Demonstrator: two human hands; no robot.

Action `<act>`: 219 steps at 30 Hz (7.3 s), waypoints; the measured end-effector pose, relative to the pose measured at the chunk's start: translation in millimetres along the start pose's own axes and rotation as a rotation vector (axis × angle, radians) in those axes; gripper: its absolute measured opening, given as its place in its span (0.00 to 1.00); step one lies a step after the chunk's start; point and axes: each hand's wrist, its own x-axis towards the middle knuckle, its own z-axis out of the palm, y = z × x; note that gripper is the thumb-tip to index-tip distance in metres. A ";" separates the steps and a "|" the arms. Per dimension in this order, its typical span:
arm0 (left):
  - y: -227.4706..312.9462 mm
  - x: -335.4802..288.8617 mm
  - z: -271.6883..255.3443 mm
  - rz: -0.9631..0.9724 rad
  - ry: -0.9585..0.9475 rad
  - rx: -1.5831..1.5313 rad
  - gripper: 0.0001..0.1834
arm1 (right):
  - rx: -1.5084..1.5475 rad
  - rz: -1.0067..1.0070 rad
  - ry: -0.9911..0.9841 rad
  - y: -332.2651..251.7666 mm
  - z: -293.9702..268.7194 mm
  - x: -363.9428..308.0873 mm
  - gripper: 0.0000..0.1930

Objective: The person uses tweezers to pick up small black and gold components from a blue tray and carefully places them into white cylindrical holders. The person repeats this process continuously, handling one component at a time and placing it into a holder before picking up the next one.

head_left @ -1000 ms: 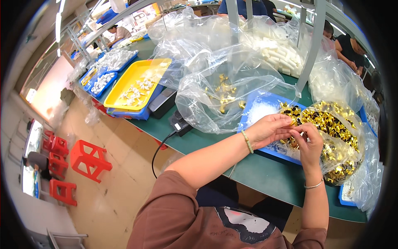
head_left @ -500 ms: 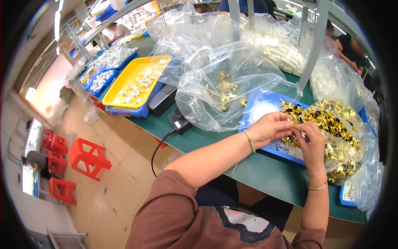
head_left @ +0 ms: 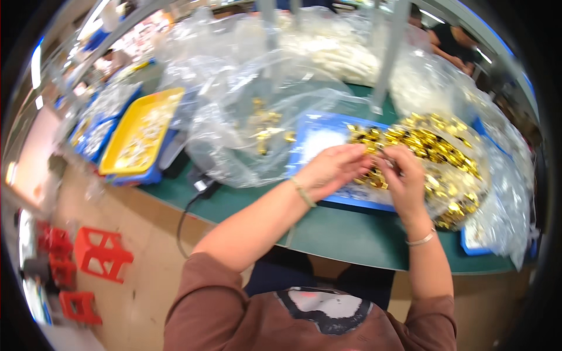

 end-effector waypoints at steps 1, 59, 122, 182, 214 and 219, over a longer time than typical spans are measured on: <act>3.2 -1.5 3.5 -0.004 0.010 0.009 0.13 | 0.037 0.010 -0.006 2.5 0.4 1.0 0.05; 5.5 -9.3 20.7 0.084 0.024 0.446 0.14 | 0.364 0.465 -0.272 -1.5 -20.7 5.0 0.09; 1.7 -11.0 29.5 0.166 -0.079 0.333 0.16 | 0.353 0.312 -0.145 -3.6 -19.1 1.4 0.13; 2.8 -14.3 28.1 0.290 -0.039 0.449 0.11 | 0.206 0.222 -0.121 -9.7 -20.9 3.9 0.19; 5.6 -10.9 7.1 0.535 -0.030 1.854 0.11 | -0.083 0.052 -0.087 8.7 -9.3 -0.4 0.08; 9.1 -9.6 9.8 0.609 0.002 1.782 0.12 | -0.064 0.089 -0.080 8.0 -11.5 0.9 0.10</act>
